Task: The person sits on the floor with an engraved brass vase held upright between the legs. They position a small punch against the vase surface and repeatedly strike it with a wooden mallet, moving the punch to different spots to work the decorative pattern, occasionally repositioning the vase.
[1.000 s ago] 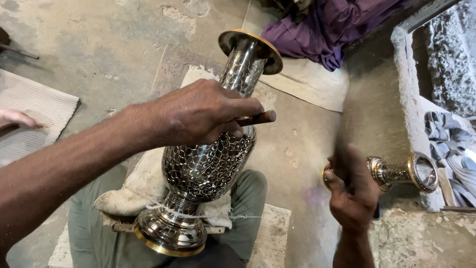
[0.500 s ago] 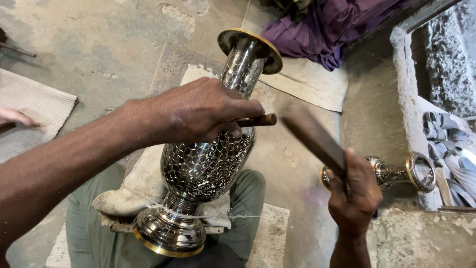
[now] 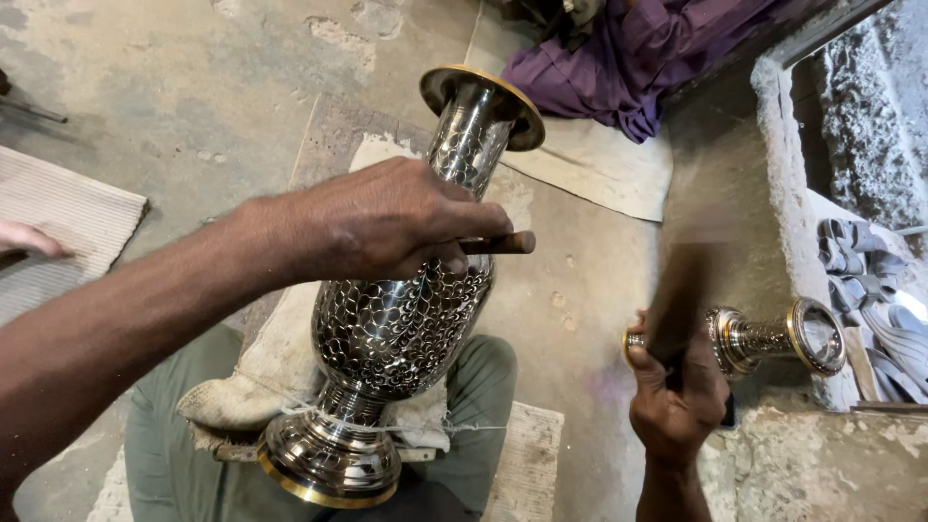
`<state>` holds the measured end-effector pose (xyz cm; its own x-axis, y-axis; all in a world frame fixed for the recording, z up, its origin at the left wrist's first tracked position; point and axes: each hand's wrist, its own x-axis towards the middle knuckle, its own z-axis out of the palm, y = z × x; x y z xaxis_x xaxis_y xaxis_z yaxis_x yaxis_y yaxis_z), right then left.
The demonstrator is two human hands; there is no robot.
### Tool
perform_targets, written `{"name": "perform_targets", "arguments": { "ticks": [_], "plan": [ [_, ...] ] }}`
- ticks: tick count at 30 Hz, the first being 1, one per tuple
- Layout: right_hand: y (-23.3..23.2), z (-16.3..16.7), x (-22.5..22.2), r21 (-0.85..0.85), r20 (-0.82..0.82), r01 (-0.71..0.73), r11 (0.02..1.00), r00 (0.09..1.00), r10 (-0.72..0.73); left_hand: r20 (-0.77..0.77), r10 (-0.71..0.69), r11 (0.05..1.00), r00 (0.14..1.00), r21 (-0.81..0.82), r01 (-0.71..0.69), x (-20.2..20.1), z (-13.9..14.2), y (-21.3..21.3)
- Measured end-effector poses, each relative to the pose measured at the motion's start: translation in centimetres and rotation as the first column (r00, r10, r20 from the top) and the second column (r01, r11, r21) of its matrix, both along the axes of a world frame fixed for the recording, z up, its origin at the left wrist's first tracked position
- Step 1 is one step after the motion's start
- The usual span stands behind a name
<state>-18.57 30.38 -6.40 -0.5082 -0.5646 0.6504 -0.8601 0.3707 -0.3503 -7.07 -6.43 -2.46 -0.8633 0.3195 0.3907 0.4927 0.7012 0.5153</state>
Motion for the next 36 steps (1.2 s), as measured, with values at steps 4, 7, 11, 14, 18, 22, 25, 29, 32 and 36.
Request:
{"name": "perform_targets", "arguments": {
  "ticks": [4,7,11,14,18,22,25,29,32,36],
  "plan": [
    [0.1,-0.3,0.1,0.015,0.001,-0.005,1.0,1.0,0.005,0.01,0.013,0.999,1.0,-0.038,-0.013,0.0,0.1,-0.1],
    [0.1,-0.5,0.2,-0.057,0.14,-0.003,0.998,0.99,0.011,-0.022,-0.008,1.0,1.0,-0.027,0.007,-0.1,0.1,-0.2],
    [0.0,-0.4,0.2,0.03,-0.093,0.014,0.999,0.996,-0.012,0.0,-0.01,1.0,1.0,-0.015,0.01,-0.3,0.0,-0.1],
    [-0.2,0.1,0.4,0.078,0.051,0.006,0.997,0.999,-0.01,-0.024,0.002,0.999,1.0,-0.035,-0.003,-0.4,0.1,-0.2],
    [-1.2,1.0,1.1,-0.015,0.13,0.012,1.0,0.991,-0.01,0.104,0.112,0.993,0.988,0.029,-0.115,-0.5,0.4,0.3],
    [-2.3,2.2,1.9,-0.288,0.383,-0.083,0.954,0.903,0.195,0.062,0.121,0.989,0.991,0.075,-0.126,-0.1,0.9,0.4],
    [-2.3,3.3,1.6,0.019,0.201,-0.049,0.999,0.979,0.044,0.068,0.153,0.987,0.986,0.042,-0.156,0.0,1.1,0.5],
    [-2.0,3.3,1.1,0.008,0.117,0.087,0.996,0.989,-0.087,0.08,0.19,0.982,0.979,0.006,-0.191,0.1,1.2,0.9],
    [-1.4,2.8,1.2,0.156,-0.003,-0.023,0.987,1.0,0.024,0.062,0.195,0.981,0.979,-0.027,-0.194,0.5,1.6,1.1],
    [-0.5,2.1,1.8,0.085,0.05,0.037,0.996,0.998,-0.041,0.234,0.231,0.944,0.944,0.18,-0.276,2.1,1.9,1.5]
  ]
}}
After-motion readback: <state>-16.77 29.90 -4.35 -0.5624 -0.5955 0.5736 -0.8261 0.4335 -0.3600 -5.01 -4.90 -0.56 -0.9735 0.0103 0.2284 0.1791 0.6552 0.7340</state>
